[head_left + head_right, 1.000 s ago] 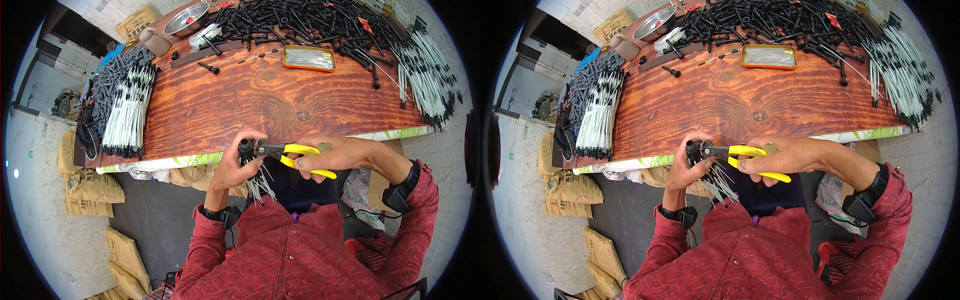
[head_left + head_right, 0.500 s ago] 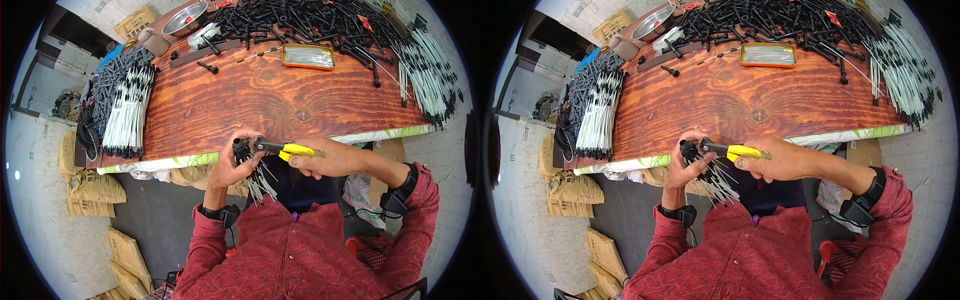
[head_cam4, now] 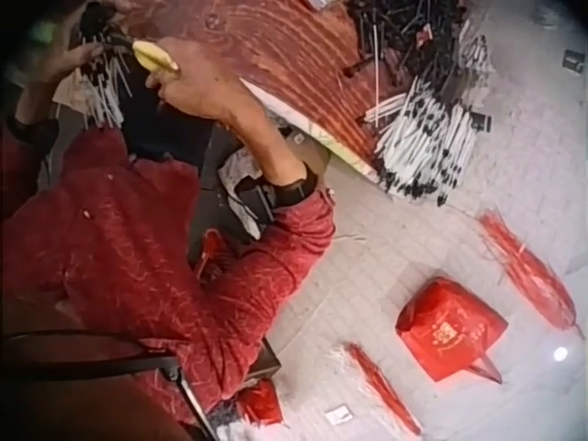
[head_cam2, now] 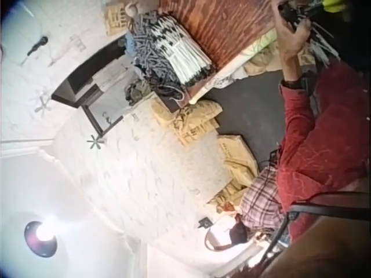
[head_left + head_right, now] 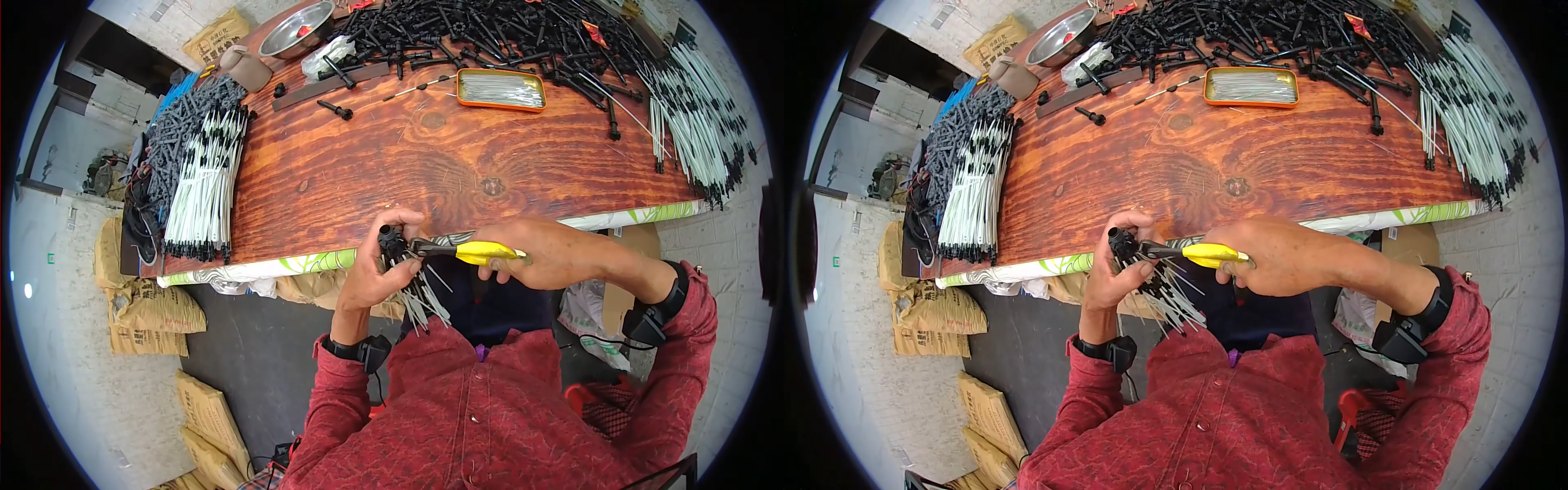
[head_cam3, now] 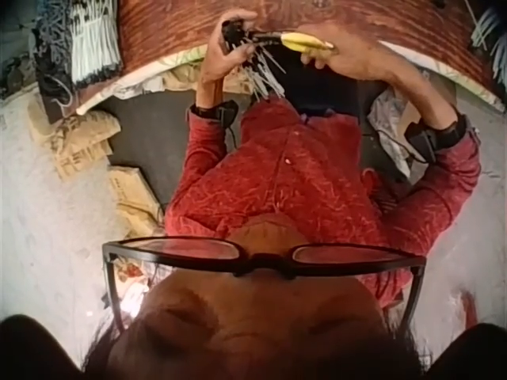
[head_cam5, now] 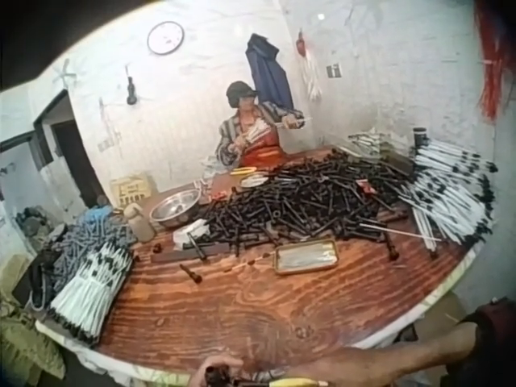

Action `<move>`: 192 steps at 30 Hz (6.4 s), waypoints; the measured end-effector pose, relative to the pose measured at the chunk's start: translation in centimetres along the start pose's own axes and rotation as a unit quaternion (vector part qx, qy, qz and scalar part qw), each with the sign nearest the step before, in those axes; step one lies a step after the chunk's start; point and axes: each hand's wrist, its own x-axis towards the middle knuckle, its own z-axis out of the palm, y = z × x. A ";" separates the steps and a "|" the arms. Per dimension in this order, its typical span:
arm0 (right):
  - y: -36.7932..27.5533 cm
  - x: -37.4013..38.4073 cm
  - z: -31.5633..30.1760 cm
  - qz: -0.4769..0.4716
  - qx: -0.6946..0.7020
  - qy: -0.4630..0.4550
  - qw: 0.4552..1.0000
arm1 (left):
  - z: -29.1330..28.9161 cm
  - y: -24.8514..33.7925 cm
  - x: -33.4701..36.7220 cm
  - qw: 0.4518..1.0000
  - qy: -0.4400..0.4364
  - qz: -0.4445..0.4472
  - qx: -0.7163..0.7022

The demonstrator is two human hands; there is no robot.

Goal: The person assembles a plastic component by inserting white plastic strips into a black plastic hub and trimming the excess using yellow-handled pliers. After trimming, the person fans out the strips and presses them into the hub.

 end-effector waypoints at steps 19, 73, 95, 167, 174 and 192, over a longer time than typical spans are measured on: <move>0.2 -0.6 -1.8 -0.027 -0.036 -0.023 0.999 | 0.8 0.1 1.2 0.997 -0.044 0.030 0.056; 4.1 -0.6 4.0 0.081 0.413 -0.169 0.891 | -0.7 -1.8 -0.2 0.993 -0.026 0.033 -0.109; 3.0 -1.7 2.7 0.083 0.391 -0.146 0.905 | -0.9 -1.0 -0.6 0.992 -0.046 0.018 -0.117; -2.5 -3.6 -0.2 0.047 -0.044 0.063 0.996 | 1.3 0.2 -0.2 0.998 -0.021 -0.053 -0.041; -3.0 -4.0 -1.1 0.033 -0.038 0.038 0.998 | 1.4 0.6 0.0 0.996 -0.046 -0.071 -0.026; -3.0 -4.0 -1.5 0.062 -0.084 0.001 0.994 | 2.4 1.6 0.3 0.994 -0.070 -0.078 0.028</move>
